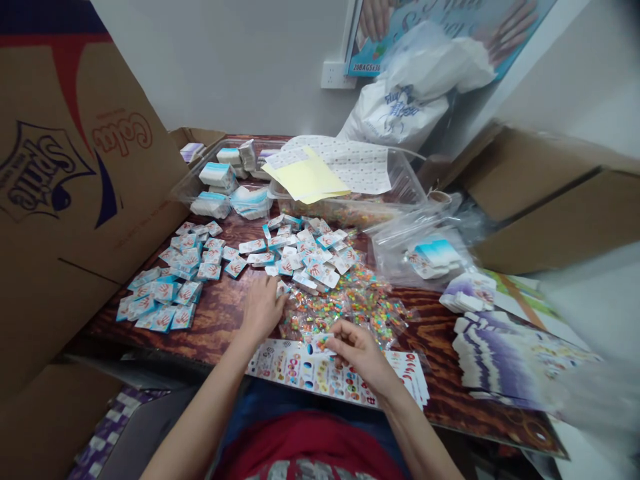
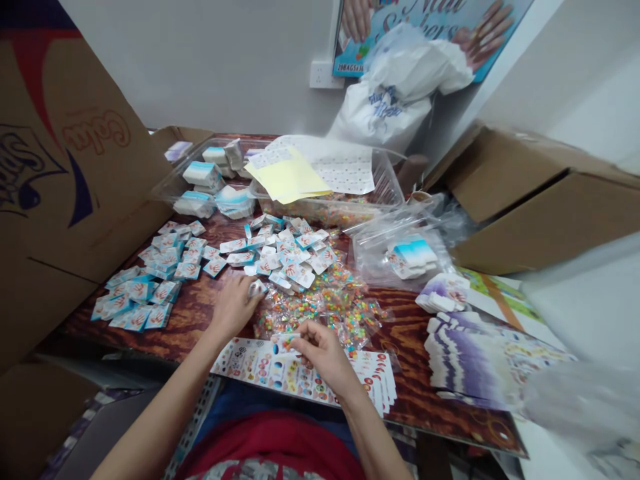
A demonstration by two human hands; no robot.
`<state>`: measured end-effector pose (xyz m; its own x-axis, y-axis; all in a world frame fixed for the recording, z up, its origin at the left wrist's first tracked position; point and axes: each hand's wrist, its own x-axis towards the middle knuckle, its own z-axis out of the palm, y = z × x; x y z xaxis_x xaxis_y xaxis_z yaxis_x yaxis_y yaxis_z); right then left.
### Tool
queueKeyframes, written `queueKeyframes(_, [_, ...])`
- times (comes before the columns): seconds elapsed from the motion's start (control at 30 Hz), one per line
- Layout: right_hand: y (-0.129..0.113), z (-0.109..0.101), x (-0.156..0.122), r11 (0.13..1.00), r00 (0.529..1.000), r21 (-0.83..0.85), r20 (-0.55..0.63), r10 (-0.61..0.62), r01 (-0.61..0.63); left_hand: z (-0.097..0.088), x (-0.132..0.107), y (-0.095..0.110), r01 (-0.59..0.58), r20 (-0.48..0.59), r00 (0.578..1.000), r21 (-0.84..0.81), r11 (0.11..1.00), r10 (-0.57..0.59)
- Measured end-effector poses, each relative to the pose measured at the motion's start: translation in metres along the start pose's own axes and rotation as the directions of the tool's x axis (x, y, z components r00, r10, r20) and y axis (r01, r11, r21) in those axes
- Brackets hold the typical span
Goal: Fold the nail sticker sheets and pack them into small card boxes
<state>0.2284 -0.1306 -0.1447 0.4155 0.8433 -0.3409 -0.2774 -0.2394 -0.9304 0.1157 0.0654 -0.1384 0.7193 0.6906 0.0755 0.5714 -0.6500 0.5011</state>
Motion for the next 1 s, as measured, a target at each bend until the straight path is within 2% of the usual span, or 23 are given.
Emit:
queueKeyframes(0.07, [-0.002,0.004,-0.001,1.000,1.000,0.000,0.013,-0.024,0.024,0.004,0.012,-0.007,0.003,0.006,1.000,0.031,1.000,-0.003])
queueKeyframes(0.17, [-0.001,0.008,-0.003,0.999,0.999,0.004,0.009,-0.042,0.042,0.004,0.013,-0.016,0.004,0.004,1.000,0.006,1.000,-0.004])
queueKeyframes(0.23, [0.000,0.009,-0.005,0.999,1.000,0.029,-0.001,-0.023,0.023,-0.002,0.006,-0.022,0.055,-0.010,0.998,-0.172,0.984,-0.057])
queueKeyframes(0.27, [0.000,0.009,-0.005,0.999,1.000,0.046,0.001,-0.011,0.011,-0.005,0.000,-0.023,0.115,0.009,0.993,-0.346,0.931,-0.119])
queueKeyframes(0.3, [0.000,0.010,-0.006,0.998,1.000,0.060,0.012,0.001,-0.002,-0.009,-0.006,-0.024,0.190,0.056,0.980,-0.532,0.825,-0.190])
queueKeyframes(0.33, [-0.002,0.011,-0.006,0.998,0.999,0.068,0.032,0.010,-0.012,-0.011,-0.013,-0.024,0.264,0.122,0.961,-0.685,0.680,-0.250])
queueKeyframes(0.37, [-0.004,0.013,-0.005,0.997,0.998,0.069,0.060,0.014,-0.018,-0.013,-0.020,-0.023,0.322,0.189,0.939,-0.779,0.537,-0.289])
queueKeyframes(0.4, [-0.008,0.015,-0.005,0.998,0.996,0.061,0.089,0.012,-0.017,-0.014,-0.027,-0.021,0.362,0.241,0.920,-0.821,0.441,-0.308])
queueKeyframes(0.43, [-0.012,0.017,-0.004,0.999,0.994,0.050,0.107,0.000,-0.005,-0.014,-0.033,-0.018,0.386,0.272,0.908,-0.837,0.388,-0.318])
queueKeyframes(0.5, [-0.019,0.019,-0.001,0.998,0.995,0.038,0.083,-0.050,0.047,-0.013,-0.043,-0.011,0.406,0.300,0.899,-0.846,0.346,-0.320])
queueKeyframes(0.63, [-0.025,0.015,0.004,0.987,0.976,0.039,-0.157,-0.149,0.157,-0.010,-0.053,0.002,0.418,0.347,0.889,-0.882,0.220,-0.299])
queueKeyframes(0.73, [-0.022,0.010,0.005,0.985,0.957,0.000,-0.236,-0.166,0.171,-0.006,-0.055,0.010,0.400,0.362,0.894,-0.910,0.110,-0.263])
queueKeyframes(0.87, [-0.018,0.010,0.005,0.986,0.961,-0.087,-0.224,-0.161,0.145,0.002,-0.058,0.016,0.422,0.394,0.887,-0.903,0.079,-0.239])
queueKeyframes(1.0, [-0.019,0.007,0.009,0.994,0.987,-0.082,-0.142,-0.081,0.069,0.004,-0.062,0.017,0.410,0.385,0.895,-0.909,0.075,-0.225])
